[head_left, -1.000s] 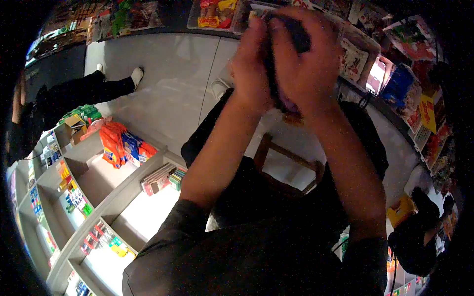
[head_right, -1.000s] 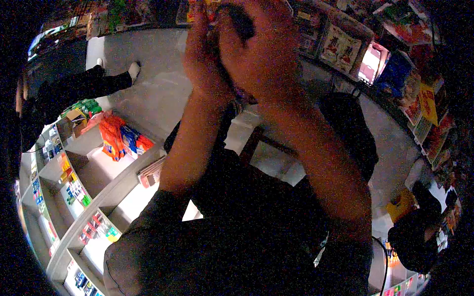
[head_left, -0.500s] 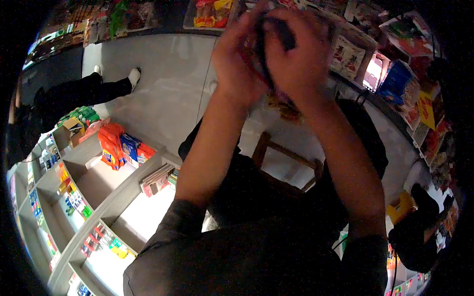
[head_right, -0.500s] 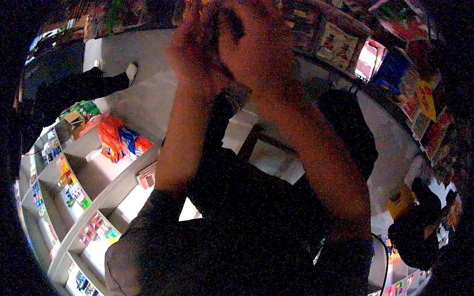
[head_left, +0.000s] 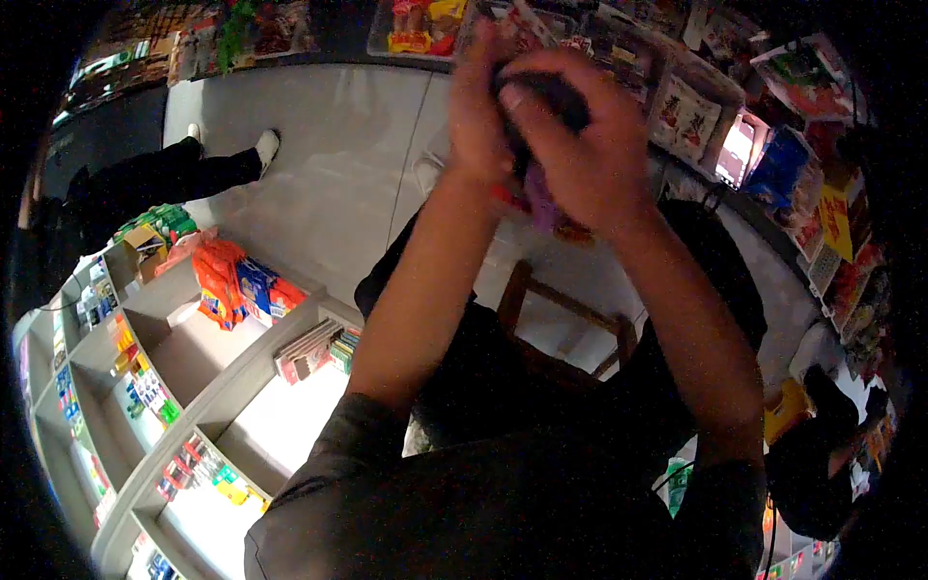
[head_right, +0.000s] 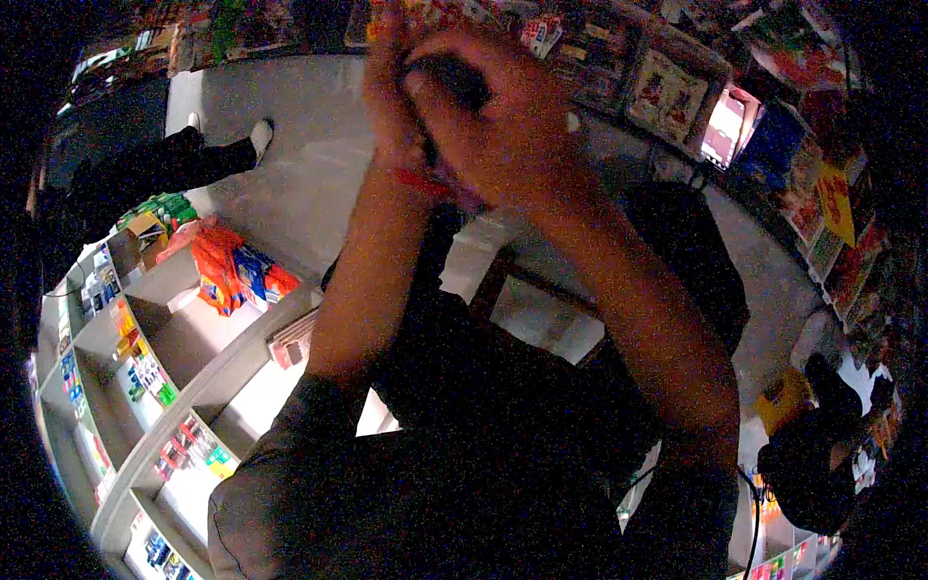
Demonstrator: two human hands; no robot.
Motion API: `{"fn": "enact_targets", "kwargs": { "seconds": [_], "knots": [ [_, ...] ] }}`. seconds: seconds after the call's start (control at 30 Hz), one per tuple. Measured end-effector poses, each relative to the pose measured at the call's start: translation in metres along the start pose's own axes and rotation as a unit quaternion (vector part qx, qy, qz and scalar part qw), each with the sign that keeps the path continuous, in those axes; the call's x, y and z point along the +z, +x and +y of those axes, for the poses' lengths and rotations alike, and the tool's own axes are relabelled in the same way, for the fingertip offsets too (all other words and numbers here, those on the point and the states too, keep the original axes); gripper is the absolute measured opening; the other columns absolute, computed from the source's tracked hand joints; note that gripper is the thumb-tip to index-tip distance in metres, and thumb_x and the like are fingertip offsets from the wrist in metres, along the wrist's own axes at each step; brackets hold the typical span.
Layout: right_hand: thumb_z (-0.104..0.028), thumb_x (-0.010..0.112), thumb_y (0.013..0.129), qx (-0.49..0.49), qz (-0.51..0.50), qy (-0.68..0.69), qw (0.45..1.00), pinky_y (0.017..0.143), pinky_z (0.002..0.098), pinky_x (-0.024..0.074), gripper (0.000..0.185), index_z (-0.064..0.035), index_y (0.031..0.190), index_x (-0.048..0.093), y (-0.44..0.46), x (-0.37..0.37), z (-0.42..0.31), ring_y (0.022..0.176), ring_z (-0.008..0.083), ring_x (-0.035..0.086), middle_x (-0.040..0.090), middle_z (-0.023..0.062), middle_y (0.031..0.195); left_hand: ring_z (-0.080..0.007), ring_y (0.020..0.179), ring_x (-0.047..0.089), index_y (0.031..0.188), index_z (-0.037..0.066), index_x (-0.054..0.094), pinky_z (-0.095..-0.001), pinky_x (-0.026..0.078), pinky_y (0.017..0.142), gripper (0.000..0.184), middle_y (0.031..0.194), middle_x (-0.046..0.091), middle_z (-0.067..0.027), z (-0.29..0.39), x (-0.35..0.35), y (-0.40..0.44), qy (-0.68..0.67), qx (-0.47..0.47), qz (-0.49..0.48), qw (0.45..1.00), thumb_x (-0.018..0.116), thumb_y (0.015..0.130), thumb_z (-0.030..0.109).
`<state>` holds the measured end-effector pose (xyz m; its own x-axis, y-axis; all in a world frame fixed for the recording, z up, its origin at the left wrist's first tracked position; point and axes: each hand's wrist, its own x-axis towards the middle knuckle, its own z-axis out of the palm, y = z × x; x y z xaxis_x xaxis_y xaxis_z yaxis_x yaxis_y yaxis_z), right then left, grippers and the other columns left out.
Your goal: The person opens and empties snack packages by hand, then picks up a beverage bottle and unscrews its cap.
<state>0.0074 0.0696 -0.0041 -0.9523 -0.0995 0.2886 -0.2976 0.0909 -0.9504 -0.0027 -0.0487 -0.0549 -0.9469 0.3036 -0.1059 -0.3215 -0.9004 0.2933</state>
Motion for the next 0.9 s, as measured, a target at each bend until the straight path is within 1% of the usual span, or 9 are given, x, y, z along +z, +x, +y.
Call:
{"fn": "enact_targets", "kwargs": {
  "seconds": [0.03,0.07,0.13,0.2,0.37,0.53,0.63,0.77,0.9],
  "knots": [
    [-0.009,0.071,0.092,-0.059,-0.043,0.0,0.997,0.091,0.0354,0.0536,0.016,-0.0047,0.107,0.072,0.001,-0.001,-0.003,0.098,0.0224,0.069,0.072,0.0093,0.1,-0.0228,0.089,0.06,0.11,0.01,0.064,-0.0403,0.05,0.084,0.039,0.098,0.064,-0.0093,0.007,-0.004,0.002,-0.11,-0.011,-0.089,0.99,0.044,0.109,0.044],
    [-0.009,0.073,0.09,-0.057,-0.058,0.018,0.996,0.094,0.0371,0.0525,0.019,-0.0051,0.108,0.072,0.001,0.0,0.0,0.102,0.0256,0.069,0.071,0.0107,0.104,-0.0218,0.092,0.06,0.115,0.009,0.063,-0.0427,0.05,0.087,0.045,0.105,0.063,-0.01,0.008,-0.007,-0.002,-0.083,-0.034,-0.096,0.991,0.044,0.108,0.049],
    [-0.012,0.074,0.09,-0.059,0.022,-0.079,0.995,0.094,0.0382,0.0529,0.019,-0.0065,0.108,0.073,0.003,-0.001,0.015,0.103,0.0278,0.069,0.072,0.0112,0.106,-0.0202,0.11,0.059,0.128,0.008,0.059,-0.0379,0.046,0.101,0.043,0.12,0.064,-0.0073,0.0,0.015,-0.002,0.099,0.017,0.006,0.995,0.047,0.109,0.045],
    [-0.013,0.074,0.089,-0.065,0.098,-0.171,0.978,0.094,0.039,0.0535,0.02,-0.0078,0.109,0.074,0.011,-0.011,0.026,0.103,0.0299,0.07,0.073,0.012,0.108,-0.0222,0.129,0.057,0.147,0.004,0.051,-0.0357,0.042,0.113,0.05,0.139,0.061,-0.0094,-0.011,0.044,-0.013,0.298,0.08,0.121,0.943,0.046,0.111,0.039],
    [-0.013,0.065,0.103,0.006,0.163,-0.217,0.962,0.077,0.0478,0.0578,0.017,-0.0027,0.116,0.067,0.027,-0.042,0.038,0.088,0.0334,0.068,0.068,0.0187,0.102,-0.0241,0.142,0.048,0.156,0.001,0.04,-0.0374,0.037,0.12,0.059,0.152,0.053,-0.0134,-0.026,0.061,-0.037,0.374,0.063,0.106,0.919,0.054,0.105,0.028],
    [-0.015,0.074,0.088,0.033,0.038,-0.217,0.975,0.089,0.0402,0.0559,0.02,-0.0095,0.108,0.074,0.013,-0.017,0.037,0.099,0.0337,0.071,0.073,0.0145,0.106,-0.0276,0.12,0.065,0.124,0.001,0.068,-0.0448,0.049,0.11,0.037,0.125,0.07,-0.0131,0.002,0.023,-0.015,0.092,0.076,0.221,0.968,0.06,0.097,0.024],
    [-0.014,0.075,0.087,-0.017,-0.022,-0.191,0.981,0.088,0.041,0.0567,0.02,-0.0099,0.107,0.073,0.009,-0.012,0.02,0.099,0.0345,0.072,0.073,0.0149,0.106,-0.0341,0.118,0.066,0.128,0.002,0.067,-0.0458,0.051,0.109,0.04,0.125,0.071,-0.0191,0.028,0.016,-0.019,-0.091,0.0,-0.003,0.996,0.054,0.101,0.029],
    [-0.016,0.075,0.087,-0.044,0.084,-0.222,0.97,0.088,0.042,0.0569,0.021,-0.0116,0.108,0.073,0.02,-0.023,0.036,0.098,0.0357,0.072,0.074,0.0159,0.105,-0.0315,0.108,0.069,0.098,0.002,0.066,-0.0461,0.058,0.097,0.019,0.107,0.072,-0.0158,0.018,0.046,-0.033,0.091,0.025,0.218,0.971,0.062,0.091,0.019],
    [-0.014,0.067,0.101,0.03,0.078,-0.211,0.974,0.077,0.0512,0.0597,0.019,-0.0036,0.117,0.067,0.022,-0.044,0.035,0.089,0.0363,0.067,0.067,0.0201,0.103,-0.0349,0.109,0.07,0.095,-0.006,0.065,-0.0443,0.06,0.095,0.011,0.114,0.069,-0.0223,0.016,0.011,-0.042,0.175,0.022,0.104,0.979,0.058,0.092,0.001]
  ]
}}
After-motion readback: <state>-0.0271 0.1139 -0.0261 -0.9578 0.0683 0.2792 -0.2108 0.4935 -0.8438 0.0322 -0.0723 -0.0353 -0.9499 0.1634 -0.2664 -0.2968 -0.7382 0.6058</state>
